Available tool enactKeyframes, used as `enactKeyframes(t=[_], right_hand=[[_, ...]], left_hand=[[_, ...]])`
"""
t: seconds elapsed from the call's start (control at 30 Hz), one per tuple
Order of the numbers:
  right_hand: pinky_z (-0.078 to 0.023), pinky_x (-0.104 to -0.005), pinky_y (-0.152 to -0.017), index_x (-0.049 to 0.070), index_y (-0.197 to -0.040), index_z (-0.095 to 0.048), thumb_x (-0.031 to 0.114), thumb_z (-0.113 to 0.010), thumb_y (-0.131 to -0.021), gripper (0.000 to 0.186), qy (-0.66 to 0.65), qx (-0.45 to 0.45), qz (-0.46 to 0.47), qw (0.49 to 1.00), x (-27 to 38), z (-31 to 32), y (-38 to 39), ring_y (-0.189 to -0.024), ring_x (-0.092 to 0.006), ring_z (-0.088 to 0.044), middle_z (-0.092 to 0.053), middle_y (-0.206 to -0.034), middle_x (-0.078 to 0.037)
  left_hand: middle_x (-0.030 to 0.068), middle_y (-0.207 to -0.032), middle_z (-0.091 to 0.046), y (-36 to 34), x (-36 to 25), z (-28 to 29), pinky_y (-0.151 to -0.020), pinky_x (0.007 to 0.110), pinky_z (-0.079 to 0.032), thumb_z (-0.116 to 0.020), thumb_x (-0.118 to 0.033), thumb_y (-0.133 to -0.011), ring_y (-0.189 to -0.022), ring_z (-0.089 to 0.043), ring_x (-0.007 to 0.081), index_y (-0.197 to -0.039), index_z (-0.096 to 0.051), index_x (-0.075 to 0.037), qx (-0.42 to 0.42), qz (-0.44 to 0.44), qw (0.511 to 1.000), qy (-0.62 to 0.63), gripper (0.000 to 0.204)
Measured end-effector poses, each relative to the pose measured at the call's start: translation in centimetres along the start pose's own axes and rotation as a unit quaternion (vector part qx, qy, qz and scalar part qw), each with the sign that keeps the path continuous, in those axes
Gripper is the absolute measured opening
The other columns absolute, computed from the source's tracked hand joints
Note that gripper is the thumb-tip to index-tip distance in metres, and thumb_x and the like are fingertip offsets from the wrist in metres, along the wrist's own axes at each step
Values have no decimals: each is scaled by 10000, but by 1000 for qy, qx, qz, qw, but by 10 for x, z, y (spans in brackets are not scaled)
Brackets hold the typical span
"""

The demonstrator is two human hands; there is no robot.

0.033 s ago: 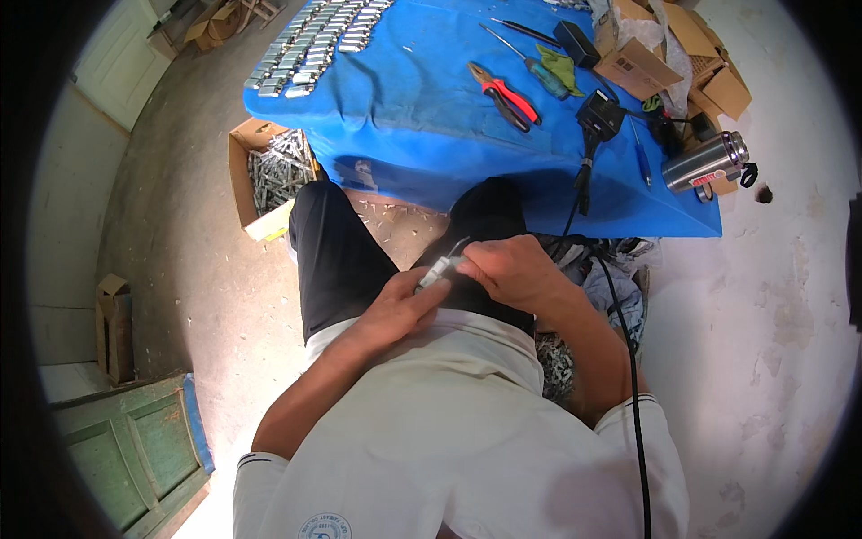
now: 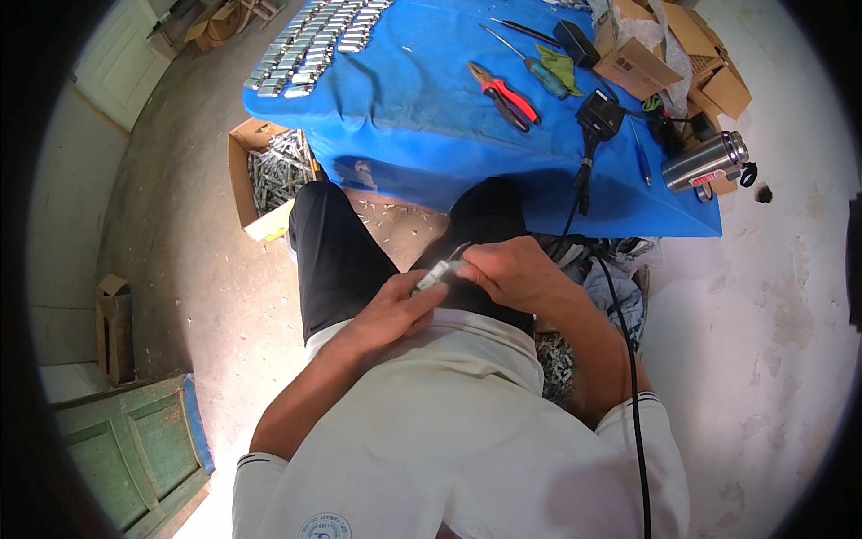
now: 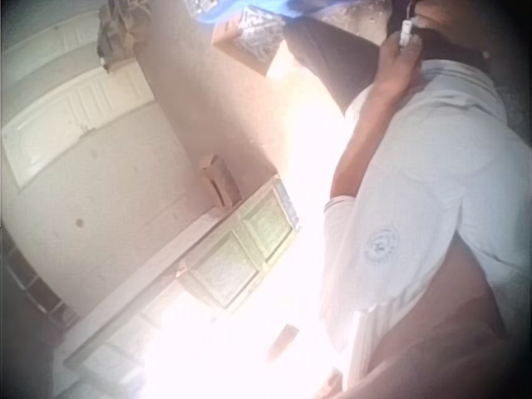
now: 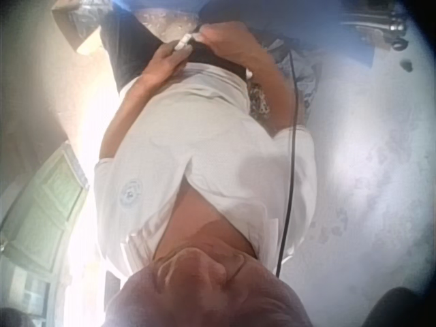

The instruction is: The person sits on the floor and uses a soldering iron to work on small silver electronic components. They hold the components with one hand and apply the soldering iron with the other, occasionally using a screwdriver to adjust parts. The person places the finished components onto a blue cloth on the floor.

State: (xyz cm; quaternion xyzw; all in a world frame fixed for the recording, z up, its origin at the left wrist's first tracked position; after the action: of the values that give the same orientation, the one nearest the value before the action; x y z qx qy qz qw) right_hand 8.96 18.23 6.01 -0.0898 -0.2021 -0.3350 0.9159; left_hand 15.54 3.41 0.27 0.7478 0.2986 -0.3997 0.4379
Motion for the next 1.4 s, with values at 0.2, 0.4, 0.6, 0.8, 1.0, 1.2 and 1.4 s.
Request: enactKeyframes(t=[0.2,0.4,0.6,0.8,1.0,1.2,1.4], right_hand=[[-436,-459,-605,64,-805,-575,226,-573,-898,187,-112,99,20,989,11,7,-3,-693,-372,-583,-588,-669,-144],[-428,-414,-597,21,-868,-582,188,-558,-911,174,-252,102,-32,962,3,2,-11,-640,-323,-571,-576,-672,-165],[-433,-320,-599,-7,-864,-564,165,-538,-932,187,-352,48,-83,931,-5,-6,-5,-599,-184,-503,-554,-655,-103],[-424,-295,-605,-5,-891,-580,166,-551,-931,178,-387,-9,-114,915,-3,-13,-3,-634,-129,-486,-554,-680,-64],[-411,-273,-606,-6,-1004,-603,190,-558,-939,211,-431,-66,-138,889,3,-22,2,-677,-87,-469,-532,-732,-16],[-421,-241,-641,-10,-1084,-614,225,-572,-944,277,-525,-34,-182,831,8,-21,9,-703,-74,-481,-544,-762,15],[-431,-214,-658,-5,-1144,-630,231,-592,-936,317,-545,-33,-175,819,6,-22,11,-717,-50,-503,-592,-814,10]], left_hand=[[-21,-617,-449,18,-3,7,-449,206,-266,-605,-350,-938,-513,-369,47,-865,-507,-77,67,45,994,73,299],[2,-595,-431,16,-1,13,-428,212,-261,-613,-381,-926,-484,-363,68,-803,-463,-100,76,43,978,189,341],[2,-585,-407,9,-8,6,-431,219,-254,-584,-383,-941,-482,-343,76,-779,-437,-99,73,14,967,243,358],[4,-538,-389,4,-9,1,-412,227,-254,-551,-399,-949,-434,-327,86,-788,-441,-119,57,-11,965,256,342],[7,-530,-394,1,-12,-2,-419,230,-256,-515,-409,-967,-424,-318,92,-796,-447,-128,59,-43,964,256,336],[0,-521,-394,3,-5,-5,-418,233,-259,-483,-432,-979,-417,-317,89,-803,-462,-137,85,-43,958,271,344],[-11,-509,-386,3,-2,-6,-418,235,-247,-457,-456,-984,-408,-304,85,-807,-469,-147,93,-37,952,290,356]])
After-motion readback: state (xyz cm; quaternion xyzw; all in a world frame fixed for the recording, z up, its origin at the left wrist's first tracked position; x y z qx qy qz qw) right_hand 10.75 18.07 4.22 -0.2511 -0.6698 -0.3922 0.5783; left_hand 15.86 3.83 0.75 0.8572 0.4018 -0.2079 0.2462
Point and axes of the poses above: each hand's wrist, its own y-axis away from the middle knuckle, its own z-axis out of the back of the hand, x = y × z, the point moved 5 cm from there along -y, towards the middle knuckle
